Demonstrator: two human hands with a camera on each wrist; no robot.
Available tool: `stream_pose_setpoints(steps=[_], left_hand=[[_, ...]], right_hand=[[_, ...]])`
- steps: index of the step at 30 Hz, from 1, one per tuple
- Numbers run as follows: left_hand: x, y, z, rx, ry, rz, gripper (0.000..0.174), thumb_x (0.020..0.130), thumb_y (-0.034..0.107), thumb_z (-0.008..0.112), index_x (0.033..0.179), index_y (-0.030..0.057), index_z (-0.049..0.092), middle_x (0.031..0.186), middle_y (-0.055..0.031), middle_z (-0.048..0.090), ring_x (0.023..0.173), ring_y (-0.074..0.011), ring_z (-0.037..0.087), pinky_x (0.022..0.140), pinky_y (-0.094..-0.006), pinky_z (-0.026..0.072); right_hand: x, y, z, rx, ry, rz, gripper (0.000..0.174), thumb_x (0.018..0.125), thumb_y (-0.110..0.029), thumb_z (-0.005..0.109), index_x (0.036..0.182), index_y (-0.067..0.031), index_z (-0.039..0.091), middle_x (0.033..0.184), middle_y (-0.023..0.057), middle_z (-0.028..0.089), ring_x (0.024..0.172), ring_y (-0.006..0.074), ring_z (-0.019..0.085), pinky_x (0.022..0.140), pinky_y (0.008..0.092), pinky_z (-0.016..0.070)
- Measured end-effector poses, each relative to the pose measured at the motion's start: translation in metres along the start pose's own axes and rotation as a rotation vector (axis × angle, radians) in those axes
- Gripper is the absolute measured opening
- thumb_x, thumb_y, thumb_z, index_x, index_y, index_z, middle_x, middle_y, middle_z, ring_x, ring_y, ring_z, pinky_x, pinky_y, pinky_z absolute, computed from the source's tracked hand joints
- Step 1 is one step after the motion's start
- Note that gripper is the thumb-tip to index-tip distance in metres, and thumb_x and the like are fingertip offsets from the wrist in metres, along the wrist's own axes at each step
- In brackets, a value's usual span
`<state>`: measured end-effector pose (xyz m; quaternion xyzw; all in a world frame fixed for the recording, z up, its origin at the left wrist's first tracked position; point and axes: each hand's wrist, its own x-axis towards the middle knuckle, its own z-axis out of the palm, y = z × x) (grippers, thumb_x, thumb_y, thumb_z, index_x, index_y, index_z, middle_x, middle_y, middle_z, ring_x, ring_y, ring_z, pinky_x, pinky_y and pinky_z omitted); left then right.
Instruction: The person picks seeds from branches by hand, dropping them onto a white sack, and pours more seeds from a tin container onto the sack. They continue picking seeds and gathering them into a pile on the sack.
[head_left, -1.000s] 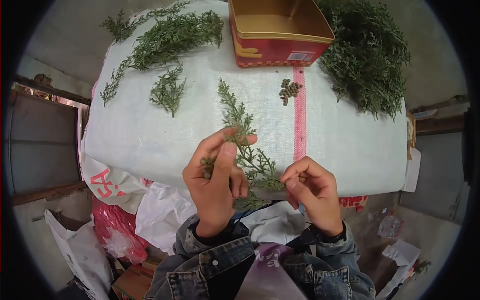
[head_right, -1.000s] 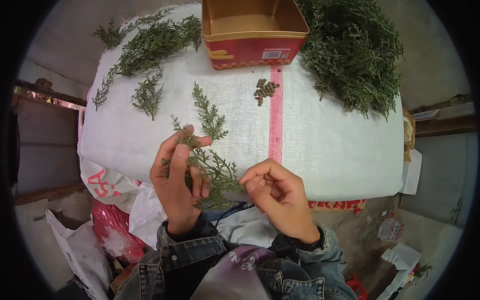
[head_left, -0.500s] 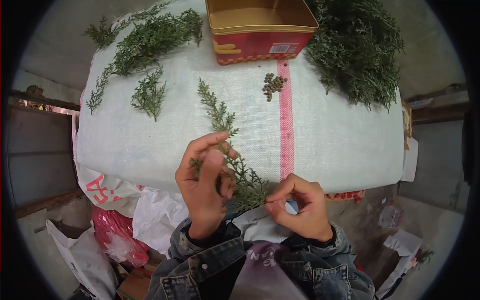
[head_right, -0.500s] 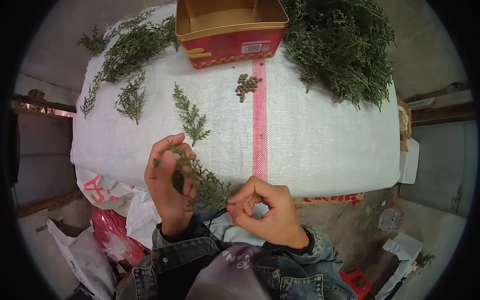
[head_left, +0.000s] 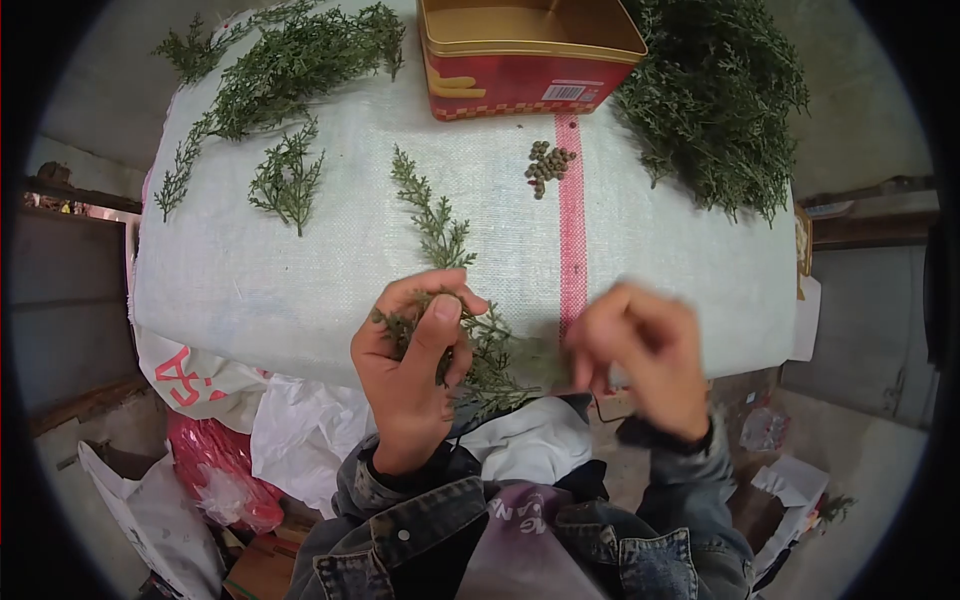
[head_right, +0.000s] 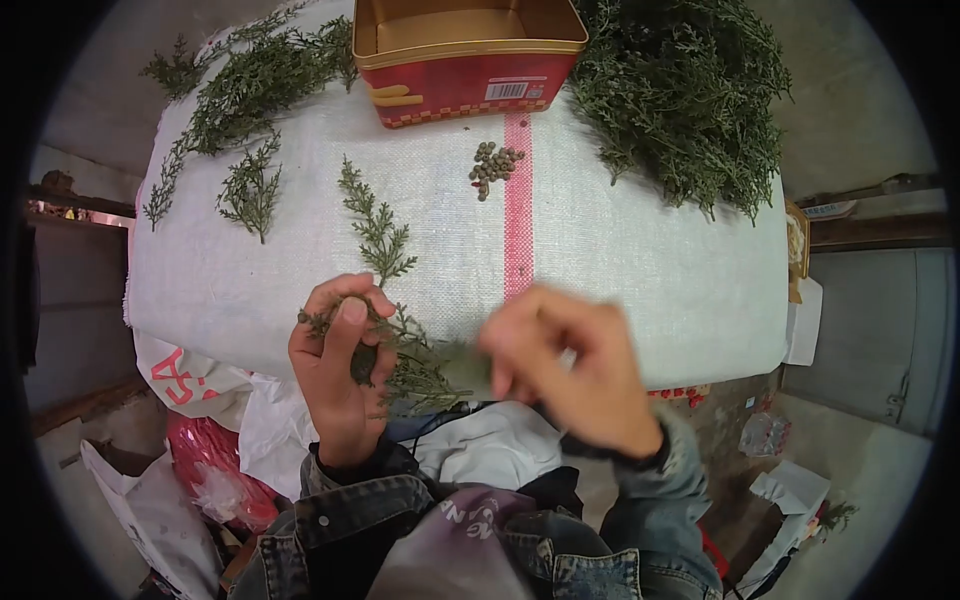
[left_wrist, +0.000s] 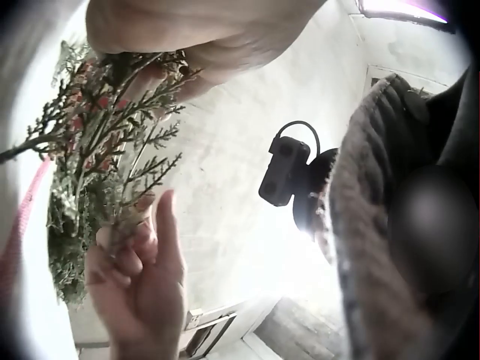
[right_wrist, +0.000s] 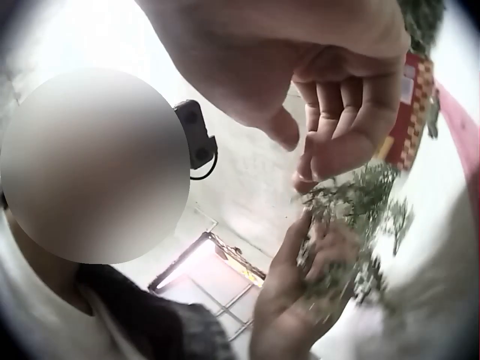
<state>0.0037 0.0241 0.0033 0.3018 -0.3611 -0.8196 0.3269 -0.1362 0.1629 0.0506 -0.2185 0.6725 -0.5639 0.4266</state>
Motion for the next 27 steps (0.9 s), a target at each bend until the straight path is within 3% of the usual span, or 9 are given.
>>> stream_pose_setpoints(steps=[3,5,9,12,16,20,23,27], left_hand=[[0.002,0.002,-0.001,-0.013,-0.019,-0.001,0.014,0.094,0.005,0.063,0.105,-0.0025,0.058,0.094,-0.0164,0.069,0.051,-0.0037,0.043,0.045,-0.0184,0.0329],[0.003,-0.001,-0.001,0.003,-0.017,0.001,0.015,0.094,0.006,0.063,0.106,-0.0019,0.058,0.091,-0.0152,0.068,0.05,-0.0044,0.043,0.044,-0.0186,0.0326],[0.007,-0.002,-0.007,0.028,-0.037,-0.005,0.016,0.093,0.007,0.064,0.106,-0.0012,0.058,0.087,-0.014,0.066,0.049,-0.0049,0.044,0.044,-0.0189,0.0325],[0.008,-0.006,-0.014,-0.022,-0.066,-0.042,0.014,0.093,0.006,0.066,0.103,-0.0017,0.06,0.092,-0.0161,0.07,0.052,-0.0033,0.048,0.045,-0.0185,0.0335],[0.012,-0.01,-0.02,0.022,-0.029,-0.011,0.012,0.094,0.006,0.065,0.102,-0.0016,0.06,0.086,-0.0135,0.07,0.053,-0.003,0.048,0.045,-0.0186,0.0343],[0.018,-0.014,-0.021,0.011,-0.039,0.13,0.012,0.096,0.009,0.062,0.1,-0.0019,0.061,0.082,-0.0115,0.068,0.054,-0.0047,0.051,0.044,-0.0186,0.0341],[0.018,-0.009,-0.024,-0.062,-0.054,0.019,0.015,0.098,0.012,0.059,0.098,-0.0027,0.062,0.081,-0.0114,0.068,0.059,-0.0096,0.06,0.043,-0.0187,0.0341],[0.019,-0.008,-0.022,-0.086,-0.09,0.024,0.019,0.1,0.014,0.057,0.1,-0.0036,0.062,0.082,-0.0121,0.068,0.066,-0.0151,0.067,0.042,-0.0188,0.0343]], right_hand=[[0.042,-0.027,-0.012,-0.204,0.083,-0.067,0.02,0.094,-0.019,0.067,0.091,0.0009,0.068,0.074,0.0073,0.071,0.057,0.0063,0.062,0.053,0.0204,0.0471],[0.071,-0.02,-0.018,-0.66,0.121,-0.319,0.018,0.091,-0.016,0.069,0.096,0.0013,0.07,0.074,0.0044,0.069,0.055,0.0066,0.059,0.048,0.0217,0.044],[0.101,-0.012,-0.014,-0.851,0.223,-0.34,0.017,0.087,-0.014,0.071,0.096,-0.0006,0.073,0.073,0.0051,0.071,0.053,0.0091,0.061,0.05,0.0241,0.0458],[0.112,-0.005,-0.017,-0.951,0.234,-0.372,0.016,0.085,-0.014,0.073,0.091,-0.0001,0.074,0.073,0.0074,0.071,0.053,0.0113,0.062,0.051,0.026,0.0474],[0.114,-0.005,-0.012,-1.013,0.238,-0.343,0.015,0.083,-0.015,0.075,0.088,-0.0006,0.075,0.075,0.0102,0.072,0.054,0.015,0.065,0.053,0.028,0.0493],[0.117,-0.003,-0.005,-1.035,0.261,-0.347,0.015,0.08,-0.015,0.077,0.087,-0.0016,0.076,0.074,0.0111,0.072,0.055,0.0174,0.066,0.054,0.0293,0.0503],[0.114,0.003,0.001,-1.054,0.294,-0.357,0.014,0.08,-0.014,0.078,0.087,-0.0022,0.076,0.074,0.0113,0.072,0.057,0.0183,0.067,0.055,0.0294,0.0508],[0.109,0.005,0.004,-1.099,0.338,-0.384,0.012,0.08,-0.011,0.077,0.087,-0.0025,0.076,0.076,0.0122,0.072,0.062,0.0192,0.069,0.058,0.0288,0.0517]])
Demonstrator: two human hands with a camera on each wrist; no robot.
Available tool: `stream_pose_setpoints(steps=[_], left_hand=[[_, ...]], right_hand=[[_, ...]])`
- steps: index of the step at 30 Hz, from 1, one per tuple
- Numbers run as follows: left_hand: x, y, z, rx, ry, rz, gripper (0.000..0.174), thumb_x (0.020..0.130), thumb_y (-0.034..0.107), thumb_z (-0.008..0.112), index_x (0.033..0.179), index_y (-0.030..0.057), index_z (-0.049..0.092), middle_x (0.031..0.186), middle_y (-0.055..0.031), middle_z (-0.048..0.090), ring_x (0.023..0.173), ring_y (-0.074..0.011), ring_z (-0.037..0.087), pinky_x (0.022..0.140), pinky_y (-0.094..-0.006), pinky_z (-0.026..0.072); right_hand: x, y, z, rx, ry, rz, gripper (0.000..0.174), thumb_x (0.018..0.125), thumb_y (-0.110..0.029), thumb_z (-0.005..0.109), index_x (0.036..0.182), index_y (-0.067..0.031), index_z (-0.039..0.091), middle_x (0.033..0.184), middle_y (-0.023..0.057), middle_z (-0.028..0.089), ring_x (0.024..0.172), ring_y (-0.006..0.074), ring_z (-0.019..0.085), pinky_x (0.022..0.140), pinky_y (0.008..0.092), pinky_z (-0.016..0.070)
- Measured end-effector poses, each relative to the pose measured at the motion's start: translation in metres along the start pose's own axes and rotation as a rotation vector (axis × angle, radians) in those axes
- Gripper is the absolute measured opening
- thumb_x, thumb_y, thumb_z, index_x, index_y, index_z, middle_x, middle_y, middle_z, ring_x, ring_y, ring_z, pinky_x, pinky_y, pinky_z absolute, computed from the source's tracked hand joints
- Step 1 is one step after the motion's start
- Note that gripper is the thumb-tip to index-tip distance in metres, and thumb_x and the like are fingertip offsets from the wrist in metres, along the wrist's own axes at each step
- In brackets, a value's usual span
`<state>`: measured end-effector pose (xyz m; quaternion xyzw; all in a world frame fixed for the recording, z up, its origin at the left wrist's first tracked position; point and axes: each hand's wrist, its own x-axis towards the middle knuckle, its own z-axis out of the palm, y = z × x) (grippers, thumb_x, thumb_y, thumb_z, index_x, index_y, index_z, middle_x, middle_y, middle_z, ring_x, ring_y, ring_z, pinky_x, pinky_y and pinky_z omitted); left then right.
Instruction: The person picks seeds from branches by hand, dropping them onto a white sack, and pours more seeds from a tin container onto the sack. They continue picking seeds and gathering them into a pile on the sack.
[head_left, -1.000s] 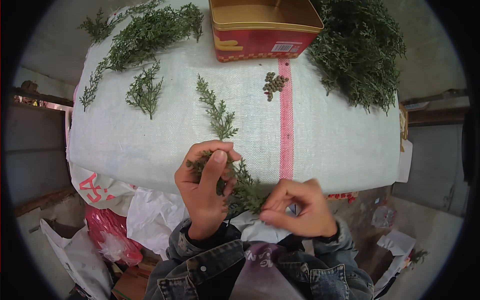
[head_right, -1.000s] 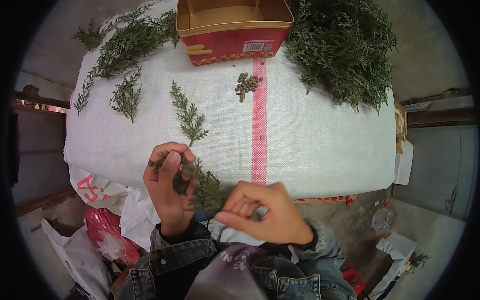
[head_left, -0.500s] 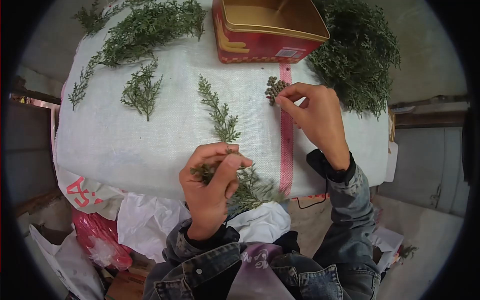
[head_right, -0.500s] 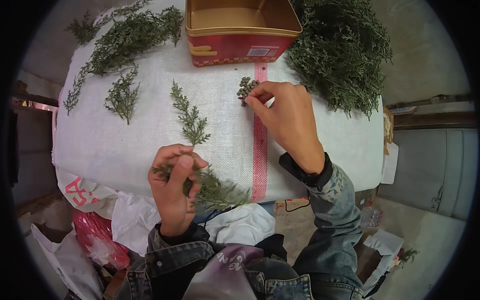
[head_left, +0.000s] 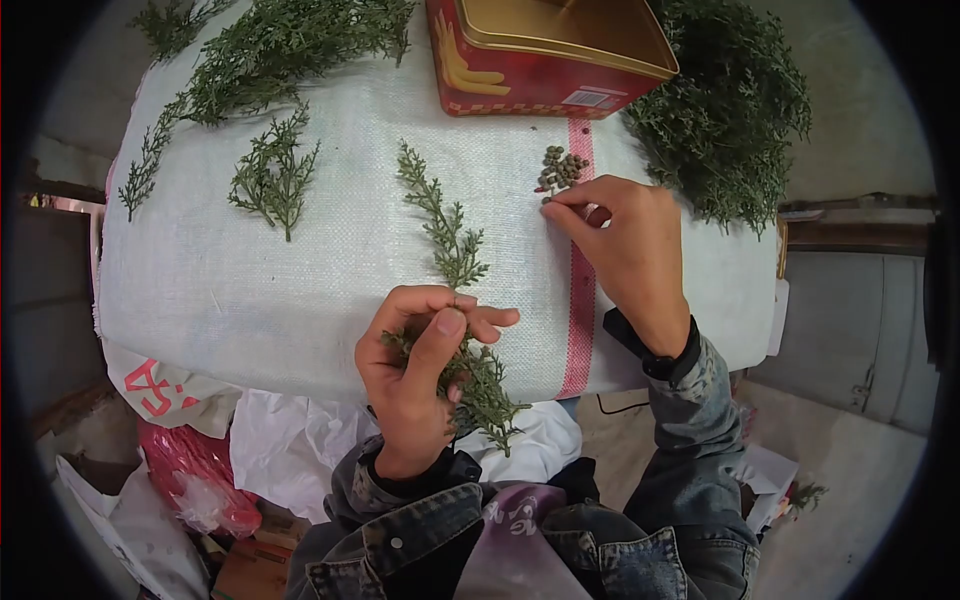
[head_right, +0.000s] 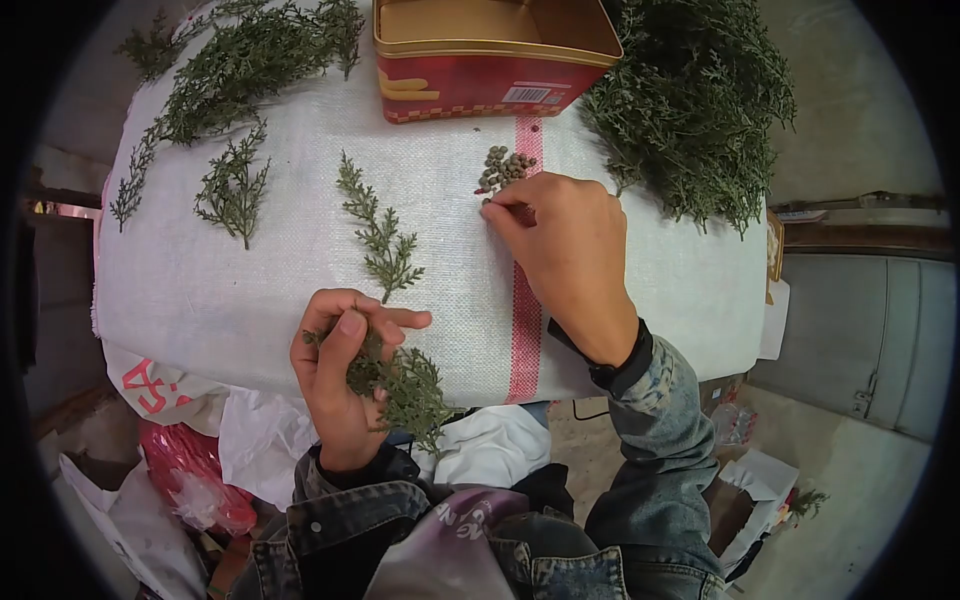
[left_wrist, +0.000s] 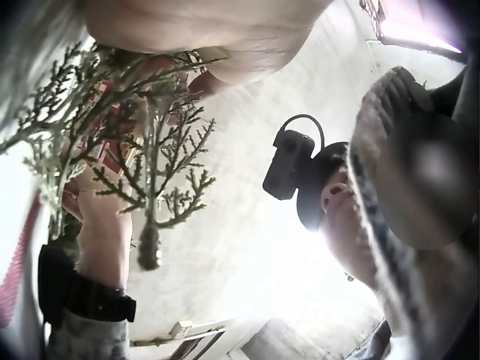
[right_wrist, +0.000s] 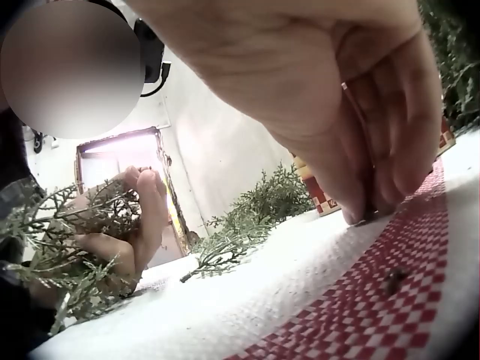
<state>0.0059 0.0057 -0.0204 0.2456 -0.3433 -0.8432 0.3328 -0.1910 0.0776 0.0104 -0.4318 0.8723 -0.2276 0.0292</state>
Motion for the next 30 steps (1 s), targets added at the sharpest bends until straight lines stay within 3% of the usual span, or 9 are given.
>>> stream_pose_setpoints(steps=[4,7,10,11,15,18,24,26,30], left_hand=[[-0.002,0.01,0.004,-0.016,0.059,-0.098,0.019,0.1,0.012,0.056,0.105,-0.0048,0.061,0.084,-0.0133,0.069,0.071,-0.017,0.07,0.042,-0.0189,0.0338],[-0.005,0.011,0.003,0.077,0.047,-0.068,0.02,0.1,0.013,0.054,0.107,-0.0054,0.061,0.086,-0.0147,0.07,0.069,-0.0156,0.069,0.043,-0.0188,0.0348],[-0.008,0.011,0.006,0.152,0.037,-0.024,0.021,0.101,0.013,0.053,0.108,-0.0056,0.061,0.088,-0.016,0.07,0.065,-0.0137,0.065,0.044,-0.019,0.0357],[-0.009,0.01,0.008,0.182,0.032,0.001,0.022,0.101,0.013,0.052,0.108,-0.0056,0.06,0.088,-0.0167,0.071,0.063,-0.0126,0.063,0.045,-0.0193,0.0361],[-0.012,0.016,0.021,0.163,0.035,-0.041,0.021,0.102,0.015,0.048,0.107,-0.0043,0.057,0.088,-0.0186,0.071,0.059,-0.0102,0.055,0.049,-0.0209,0.0379],[-0.016,0.013,0.026,0.131,0.025,-0.042,0.02,0.102,0.015,0.044,0.105,-0.0027,0.053,0.086,-0.02,0.07,0.057,-0.0098,0.05,0.052,-0.0223,0.0388],[-0.024,0.009,0.033,0.087,0.005,0.041,0.016,0.102,0.014,0.035,0.102,0.0013,0.044,0.082,-0.0235,0.068,0.058,-0.0107,0.045,0.058,-0.0246,0.0398],[-0.027,0.01,0.034,0.117,0.001,0.038,0.015,0.102,0.014,0.036,0.102,0.0015,0.044,0.082,-0.0239,0.068,0.058,-0.0105,0.045,0.058,-0.0245,0.0396],[-0.033,0.008,0.035,0.211,-0.009,0.078,0.013,0.102,0.015,0.041,0.102,0.0025,0.043,0.078,-0.0215,0.067,0.058,-0.0098,0.046,0.056,-0.0234,0.0383]], right_hand=[[0.0,0.006,-0.003,0.004,-0.029,-0.057,0.009,0.081,-0.007,0.075,0.088,-0.0016,0.076,0.08,0.0129,0.072,0.067,0.0186,0.07,0.061,0.028,0.0527],[0.005,0.009,-0.009,0.065,-0.078,-0.119,0.009,0.082,-0.004,0.074,0.09,-0.0004,0.075,0.083,0.012,0.073,0.071,0.0169,0.07,0.064,0.0271,0.0535],[-0.007,0.0,-0.024,0.52,-0.225,0.111,0.012,0.084,-0.001,0.072,0.095,0.0034,0.073,0.086,0.0109,0.073,0.074,0.0152,0.07,0.066,0.0269,0.0546],[-0.013,-0.005,-0.028,0.523,-0.23,0.106,0.012,0.084,-0.001,0.072,0.095,0.0034,0.073,0.086,0.0109,0.073,0.074,0.0152,0.07,0.066,0.0269,0.0546],[-0.05,-0.025,-0.041,0.841,-0.145,0.125,0.014,0.087,0.002,0.069,0.1,0.0067,0.069,0.087,0.0121,0.073,0.077,0.0157,0.07,0.069,0.0276,0.0564],[-0.067,-0.031,-0.043,1.023,0.051,0.145,0.014,0.088,0.001,0.065,0.101,0.0078,0.064,0.085,0.0163,0.072,0.076,0.0179,0.07,0.07,0.0295,0.0579],[-0.084,-0.029,-0.025,1.308,-0.035,0.266,0.014,0.089,-0.003,0.061,0.1,0.0062,0.061,0.084,0.0181,0.071,0.072,0.0196,0.071,0.069,0.031,0.0592],[-0.086,-0.031,-0.019,1.438,-0.102,0.318,0.015,0.089,-0.005,0.061,0.1,0.0053,0.06,0.084,0.0188,0.071,0.071,0.0204,0.07,0.069,0.0312,0.0593],[-0.092,-0.033,-0.015,1.525,-0.029,0.313,0.015,0.088,-0.006,0.061,0.1,0.0041,0.058,0.083,0.0191,0.07,0.07,0.0207,0.07,0.067,0.0305,0.0592]])
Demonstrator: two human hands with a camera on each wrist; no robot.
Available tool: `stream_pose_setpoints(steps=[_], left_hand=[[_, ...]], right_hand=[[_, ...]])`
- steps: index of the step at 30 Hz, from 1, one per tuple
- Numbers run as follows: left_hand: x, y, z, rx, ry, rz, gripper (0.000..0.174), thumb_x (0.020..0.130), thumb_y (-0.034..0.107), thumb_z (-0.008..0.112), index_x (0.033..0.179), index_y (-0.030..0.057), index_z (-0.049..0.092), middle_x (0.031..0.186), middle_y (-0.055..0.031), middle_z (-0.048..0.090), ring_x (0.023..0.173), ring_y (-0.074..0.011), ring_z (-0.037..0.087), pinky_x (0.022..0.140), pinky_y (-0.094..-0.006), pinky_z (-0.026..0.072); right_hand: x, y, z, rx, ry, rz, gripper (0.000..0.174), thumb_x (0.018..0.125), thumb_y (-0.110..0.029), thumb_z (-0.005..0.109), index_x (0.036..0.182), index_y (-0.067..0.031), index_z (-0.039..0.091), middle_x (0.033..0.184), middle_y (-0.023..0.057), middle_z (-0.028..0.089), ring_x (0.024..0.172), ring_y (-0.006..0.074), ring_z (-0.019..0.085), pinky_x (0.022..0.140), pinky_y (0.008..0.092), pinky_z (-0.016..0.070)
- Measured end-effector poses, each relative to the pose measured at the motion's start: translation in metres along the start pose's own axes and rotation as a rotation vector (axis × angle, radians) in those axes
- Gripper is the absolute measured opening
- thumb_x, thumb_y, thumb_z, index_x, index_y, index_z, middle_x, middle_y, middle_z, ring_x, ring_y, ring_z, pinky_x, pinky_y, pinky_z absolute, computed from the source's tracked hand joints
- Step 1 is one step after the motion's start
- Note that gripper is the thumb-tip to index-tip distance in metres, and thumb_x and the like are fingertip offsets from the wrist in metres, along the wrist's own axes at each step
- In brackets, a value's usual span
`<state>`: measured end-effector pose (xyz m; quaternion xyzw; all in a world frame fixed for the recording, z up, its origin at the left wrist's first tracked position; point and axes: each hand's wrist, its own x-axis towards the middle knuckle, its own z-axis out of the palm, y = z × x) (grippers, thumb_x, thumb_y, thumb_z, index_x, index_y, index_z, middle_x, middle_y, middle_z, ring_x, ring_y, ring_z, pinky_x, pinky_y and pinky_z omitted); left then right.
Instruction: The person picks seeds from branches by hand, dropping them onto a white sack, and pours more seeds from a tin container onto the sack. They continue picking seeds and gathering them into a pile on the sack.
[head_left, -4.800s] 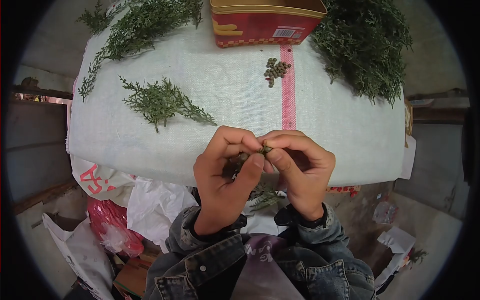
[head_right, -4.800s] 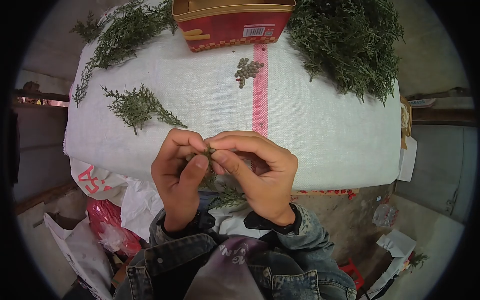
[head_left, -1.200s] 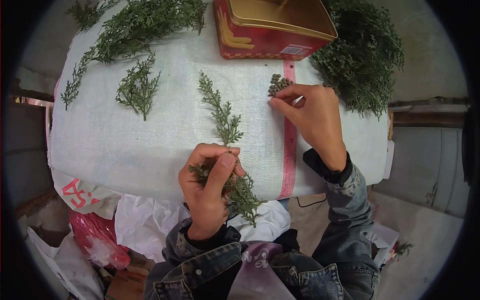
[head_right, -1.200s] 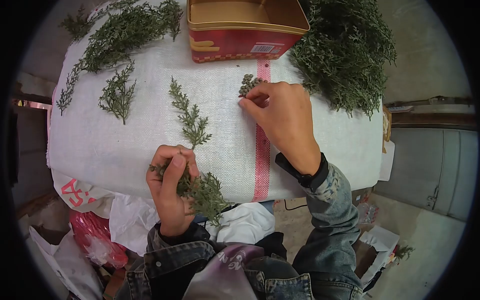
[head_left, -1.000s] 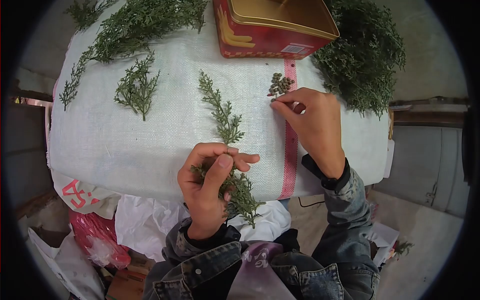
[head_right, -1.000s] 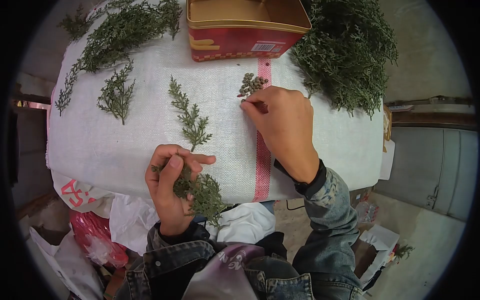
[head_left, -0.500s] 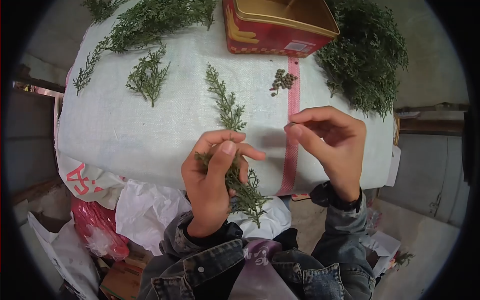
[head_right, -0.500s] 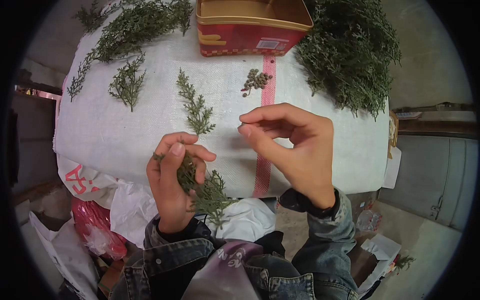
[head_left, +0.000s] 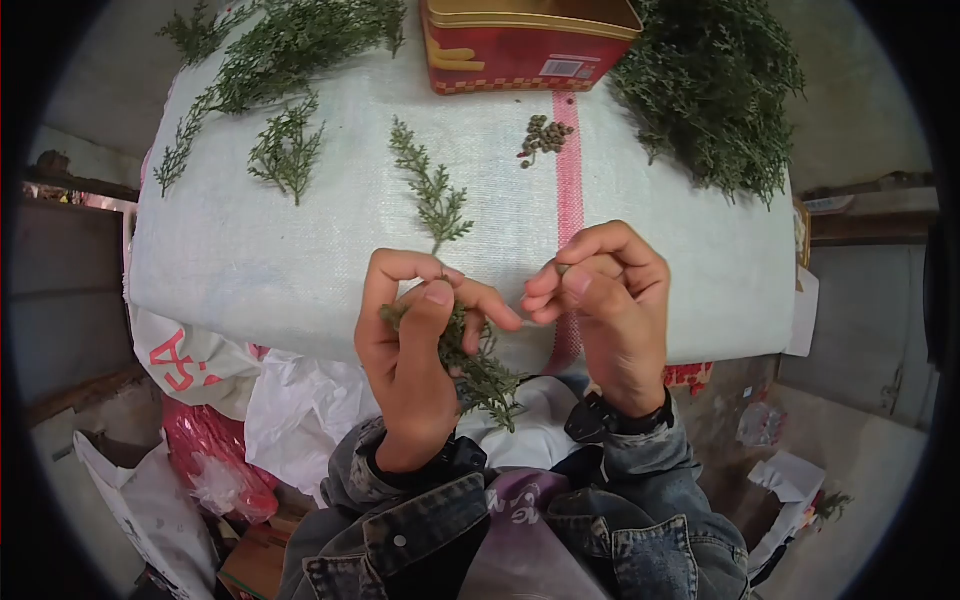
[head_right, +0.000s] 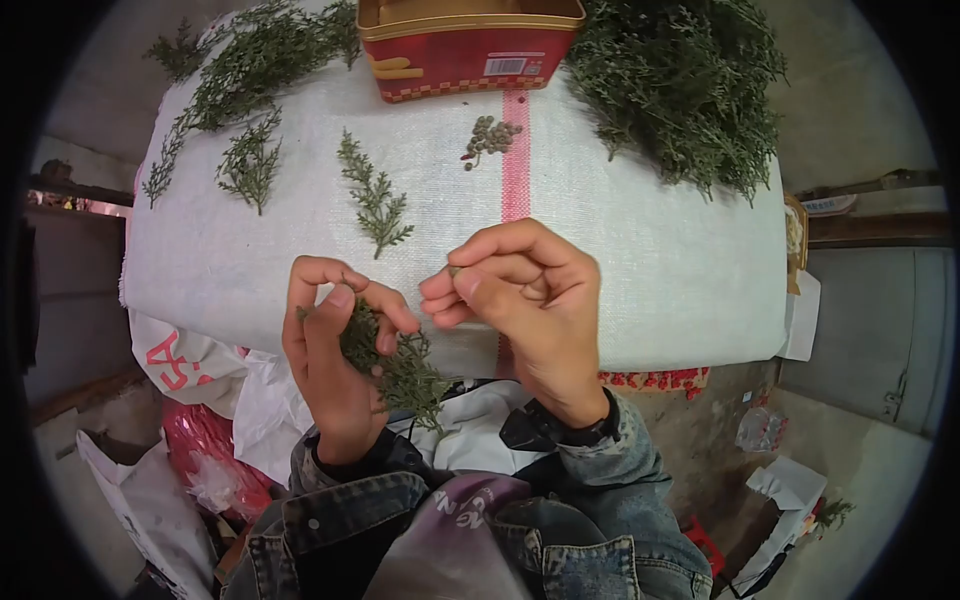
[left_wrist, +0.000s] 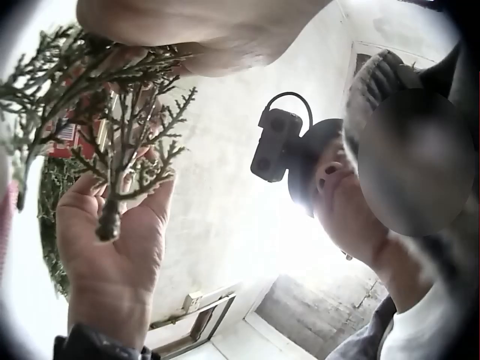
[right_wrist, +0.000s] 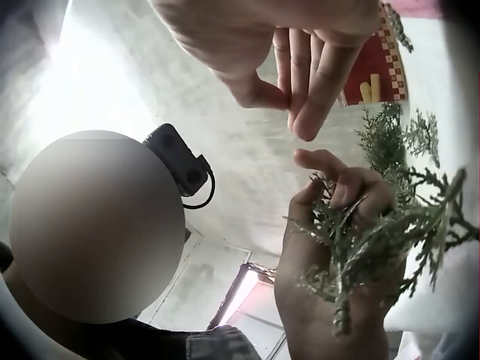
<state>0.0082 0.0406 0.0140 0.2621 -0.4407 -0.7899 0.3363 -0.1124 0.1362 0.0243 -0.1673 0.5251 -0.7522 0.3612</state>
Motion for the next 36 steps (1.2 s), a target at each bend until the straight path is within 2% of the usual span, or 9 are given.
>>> stream_pose_setpoints(steps=[2,6,13,17,20,25,28,32,36], left_hand=[[-0.001,-0.003,0.004,0.105,0.002,0.106,0.013,0.101,0.017,0.045,0.1,0.0037,0.045,0.073,-0.015,0.064,0.058,-0.0094,0.049,0.053,-0.0213,0.0366],[-0.003,-0.004,0.006,0.185,-0.053,0.213,0.007,0.098,0.009,0.051,0.099,0.0025,0.047,0.072,-0.0123,0.063,0.06,-0.0083,0.05,0.056,-0.0209,0.0374],[-0.004,-0.004,0.008,0.169,-0.019,0.129,0.007,0.096,0.006,0.056,0.098,0.0012,0.051,0.072,-0.0077,0.06,0.062,-0.0075,0.051,0.058,-0.0205,0.0388],[-0.002,-0.006,0.01,0.161,0.026,0.164,0.008,0.097,0.007,0.057,0.098,0.001,0.051,0.073,-0.0055,0.058,0.063,-0.0073,0.051,0.059,-0.0207,0.0391],[0.0,-0.007,0.011,0.171,0.062,0.205,0.008,0.097,0.007,0.057,0.098,0.0009,0.051,0.074,-0.0044,0.057,0.064,-0.0072,0.051,0.059,-0.0207,0.0389],[-0.002,-0.005,0.013,0.236,0.062,0.261,0.009,0.096,0.006,0.058,0.098,0.0007,0.052,0.076,-0.0031,0.055,0.066,-0.0066,0.051,0.059,-0.0201,0.039],[-0.004,-0.006,0.017,0.27,0.047,0.277,0.009,0.095,0.006,0.059,0.098,0.0007,0.053,0.078,-0.0026,0.055,0.066,-0.006,0.051,0.06,-0.0198,0.0396],[-0.005,-0.009,0.018,0.301,0.044,0.301,0.009,0.095,0.005,0.06,0.098,0.0008,0.053,0.081,-0.0018,0.056,0.067,-0.0051,0.051,0.061,-0.0194,0.0405],[-0.006,-0.01,0.014,0.278,0.032,0.312,0.01,0.094,0.002,0.061,0.1,-0.0002,0.054,0.085,-0.0015,0.058,0.07,-0.0046,0.052,0.064,-0.0191,0.0418]], right_hand=[[-0.001,0.002,-0.003,0.018,-0.013,-0.001,0.016,0.088,-0.006,0.061,0.1,0.0038,0.058,0.083,0.019,0.07,0.07,0.0207,0.07,0.066,0.0302,0.0588],[0.001,0.01,-0.006,0.076,-0.079,-0.001,0.017,0.088,-0.007,0.061,0.101,0.0031,0.057,0.082,0.0183,0.069,0.069,0.0206,0.069,0.064,0.0293,0.0578],[0.002,0.02,-0.016,0.225,-0.21,-0.037,0.018,0.091,0.0,0.062,0.107,0.0082,0.06,0.091,0.0208,0.071,0.076,0.02,0.071,0.071,0.0298,0.0602],[0.0,0.013,-0.004,0.077,-0.099,0.036,0.018,0.091,-0.006,0.059,0.105,0.0049,0.059,0.085,0.0186,0.07,0.072,0.0226,0.07,0.066,0.0296,0.0581],[0.0,0.005,0.007,0.038,0.001,0.081,0.02,0.094,-0.004,0.06,0.111,0.0072,0.06,0.094,0.0218,0.071,0.081,0.0254,0.072,0.073,0.0325,0.0601],[0.0,0.014,0.004,0.052,-0.071,-0.004,0.022,0.093,-0.002,0.063,0.113,0.0079,0.061,0.101,0.0246,0.071,0.092,0.0274,0.072,0.08,0.0355,0.0605],[-0.001,0.019,0.001,0.104,-0.094,-0.035,0.021,0.088,0.002,0.069,0.108,0.0076,0.065,0.104,0.0253,0.07,0.095,0.0268,0.071,0.084,0.0358,0.0592],[-0.003,0.018,-0.002,0.062,-0.196,-0.128,0.023,0.088,0.011,0.065,0.111,0.0108,0.065,0.11,0.0239,0.069,0.101,0.0237,0.069,0.091,0.0336,0.0569],[-0.006,0.015,0.003,0.009,-0.132,-0.118,0.017,0.084,0.006,0.071,0.101,0.0075,0.068,0.106,0.0258,0.069,0.097,0.0274,0.07,0.086,0.0353,0.0576]])
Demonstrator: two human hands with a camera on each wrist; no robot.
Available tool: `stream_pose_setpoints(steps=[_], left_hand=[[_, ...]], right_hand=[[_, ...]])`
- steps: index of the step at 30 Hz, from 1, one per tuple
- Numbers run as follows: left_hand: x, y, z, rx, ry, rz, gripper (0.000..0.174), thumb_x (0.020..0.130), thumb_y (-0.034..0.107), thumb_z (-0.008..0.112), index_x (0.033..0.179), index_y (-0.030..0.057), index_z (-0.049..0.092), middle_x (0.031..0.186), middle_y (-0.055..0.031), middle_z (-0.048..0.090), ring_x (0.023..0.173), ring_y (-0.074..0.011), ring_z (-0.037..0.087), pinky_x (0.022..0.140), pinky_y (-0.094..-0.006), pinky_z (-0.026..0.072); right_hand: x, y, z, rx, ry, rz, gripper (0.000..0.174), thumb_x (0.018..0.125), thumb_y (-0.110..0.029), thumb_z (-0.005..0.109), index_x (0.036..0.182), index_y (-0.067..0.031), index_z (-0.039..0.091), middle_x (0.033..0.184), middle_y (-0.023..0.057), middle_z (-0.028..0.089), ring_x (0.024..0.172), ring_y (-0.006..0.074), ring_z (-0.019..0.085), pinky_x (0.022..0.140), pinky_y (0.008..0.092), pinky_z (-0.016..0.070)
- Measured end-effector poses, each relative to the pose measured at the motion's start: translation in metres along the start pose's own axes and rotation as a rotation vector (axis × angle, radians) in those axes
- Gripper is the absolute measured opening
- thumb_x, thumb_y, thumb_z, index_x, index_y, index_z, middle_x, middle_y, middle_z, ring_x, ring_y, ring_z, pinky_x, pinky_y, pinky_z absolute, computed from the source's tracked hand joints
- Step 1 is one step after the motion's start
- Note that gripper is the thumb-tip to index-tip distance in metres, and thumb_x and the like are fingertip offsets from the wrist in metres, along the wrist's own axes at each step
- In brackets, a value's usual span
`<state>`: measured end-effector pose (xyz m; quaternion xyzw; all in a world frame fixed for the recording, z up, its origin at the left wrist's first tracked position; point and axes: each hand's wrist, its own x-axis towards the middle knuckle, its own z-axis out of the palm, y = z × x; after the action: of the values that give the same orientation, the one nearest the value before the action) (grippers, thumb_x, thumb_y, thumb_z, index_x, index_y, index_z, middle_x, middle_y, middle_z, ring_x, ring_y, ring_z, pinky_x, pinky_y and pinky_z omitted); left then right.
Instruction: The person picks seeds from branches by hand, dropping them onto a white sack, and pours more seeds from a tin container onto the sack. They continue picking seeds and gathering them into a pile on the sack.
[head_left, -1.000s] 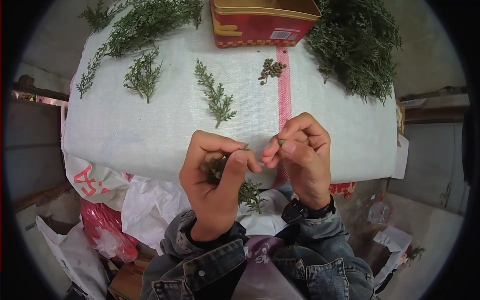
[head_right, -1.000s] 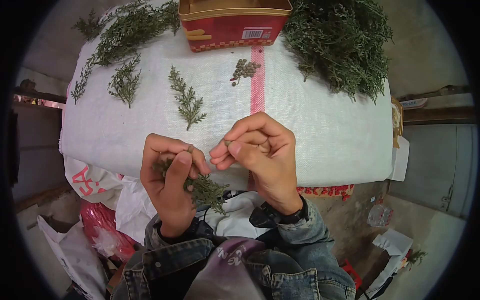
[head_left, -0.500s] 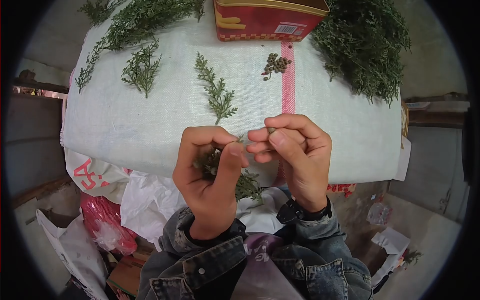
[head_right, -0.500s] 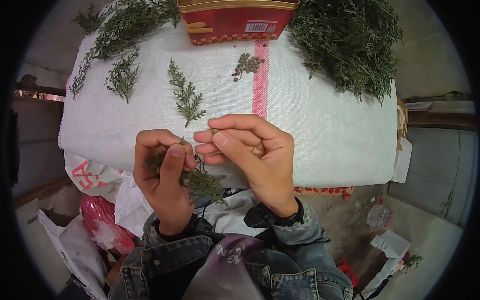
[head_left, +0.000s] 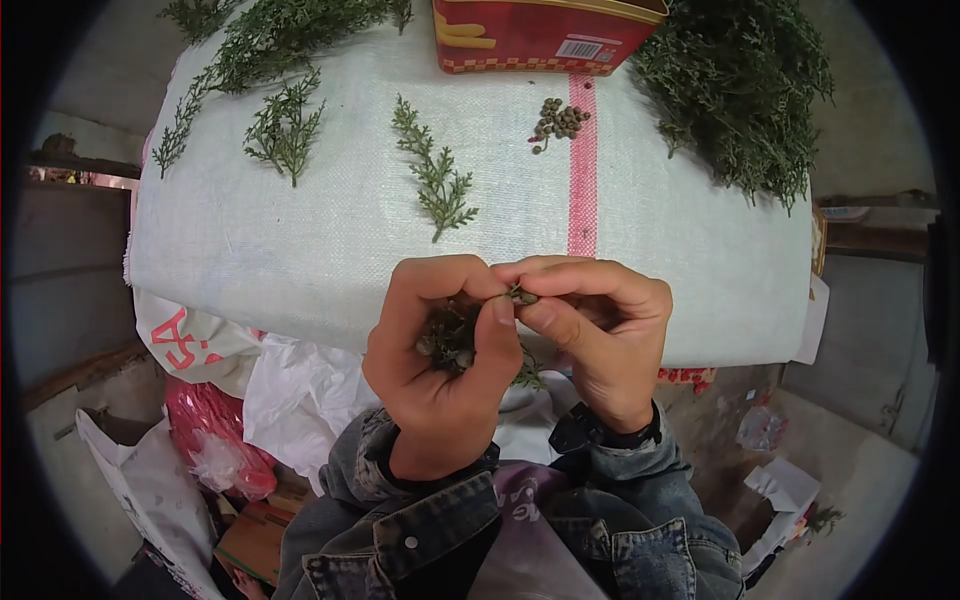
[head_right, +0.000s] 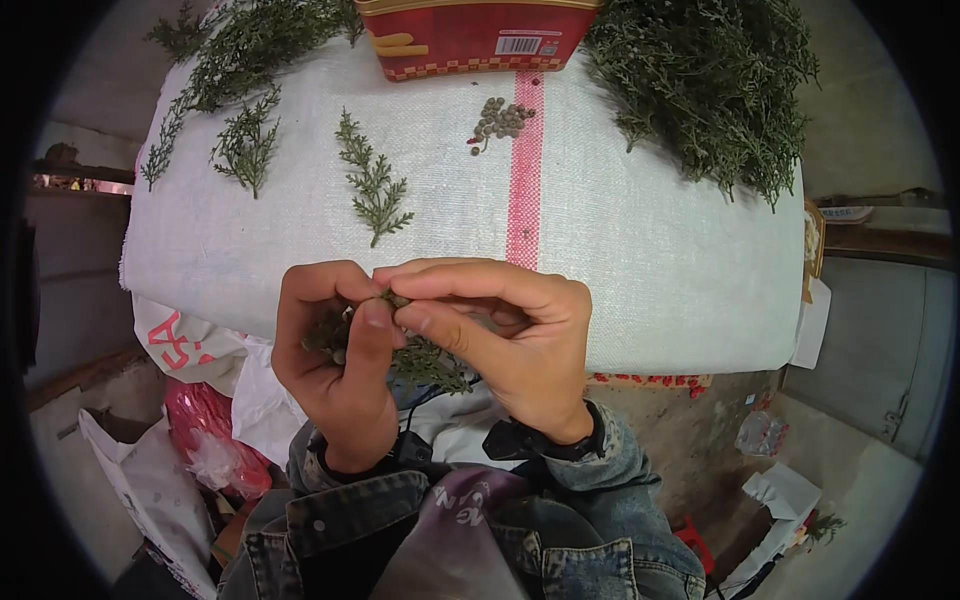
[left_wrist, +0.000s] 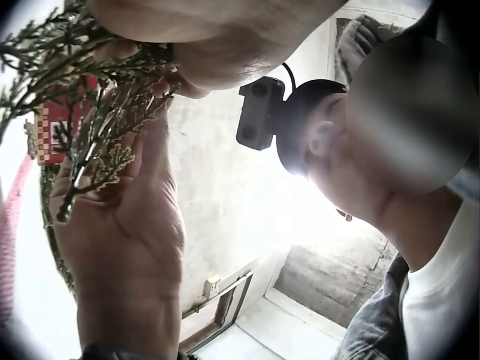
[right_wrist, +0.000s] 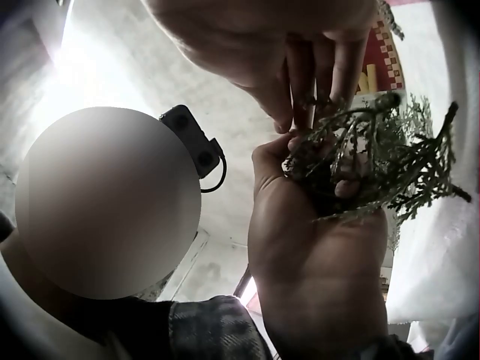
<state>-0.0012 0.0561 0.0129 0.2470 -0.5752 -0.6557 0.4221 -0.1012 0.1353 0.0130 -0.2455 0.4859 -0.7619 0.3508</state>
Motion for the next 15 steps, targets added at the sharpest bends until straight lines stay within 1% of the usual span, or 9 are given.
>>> stream_pose_setpoints(steps=[2,4,10,15], left_hand=[[-0.0017,-0.0006,-0.0025,-0.049,-0.02,0.009,0.013,0.093,-0.003,0.061,0.105,-0.0022,0.056,0.09,-0.002,0.06,0.077,-0.0048,0.053,0.069,-0.0187,0.0431],[-0.0016,-0.0003,-0.0022,-0.061,-0.016,-0.001,0.013,0.093,-0.003,0.061,0.105,-0.0023,0.056,0.091,-0.0022,0.06,0.077,-0.0047,0.052,0.069,-0.0187,0.0432],[-0.0015,0.0004,-0.0045,-0.121,-0.028,-0.051,0.013,0.092,-0.003,0.062,0.104,-0.0024,0.056,0.092,-0.0025,0.06,0.077,-0.0043,0.052,0.07,-0.0185,0.0434],[0.0003,-0.0026,-0.0074,-0.081,-0.034,-0.026,0.013,0.092,-0.003,0.062,0.104,-0.0026,0.056,0.092,-0.0022,0.061,0.076,-0.0039,0.052,0.069,-0.018,0.0429]], right_hand=[[-0.0016,-0.0027,0.0016,-0.003,0.014,0.02,0.018,0.084,0.007,0.071,0.101,0.0076,0.068,0.106,0.0256,0.069,0.097,0.0277,0.07,0.087,0.0356,0.0575],[-0.0019,-0.0048,0.0026,-0.011,0.038,0.056,0.018,0.084,0.008,0.07,0.102,0.0079,0.068,0.105,0.0251,0.07,0.098,0.0282,0.07,0.088,0.0361,0.0572],[-0.0017,-0.0053,0.0036,-0.034,0.036,0.058,0.019,0.084,0.009,0.07,0.102,0.0082,0.068,0.104,0.0241,0.07,0.099,0.0283,0.069,0.089,0.0364,0.0564],[-0.0017,-0.0029,0.0044,-0.055,0.042,0.058,0.019,0.083,0.01,0.07,0.103,0.0081,0.068,0.104,0.0233,0.07,0.099,0.0278,0.069,0.089,0.0359,0.0562]])
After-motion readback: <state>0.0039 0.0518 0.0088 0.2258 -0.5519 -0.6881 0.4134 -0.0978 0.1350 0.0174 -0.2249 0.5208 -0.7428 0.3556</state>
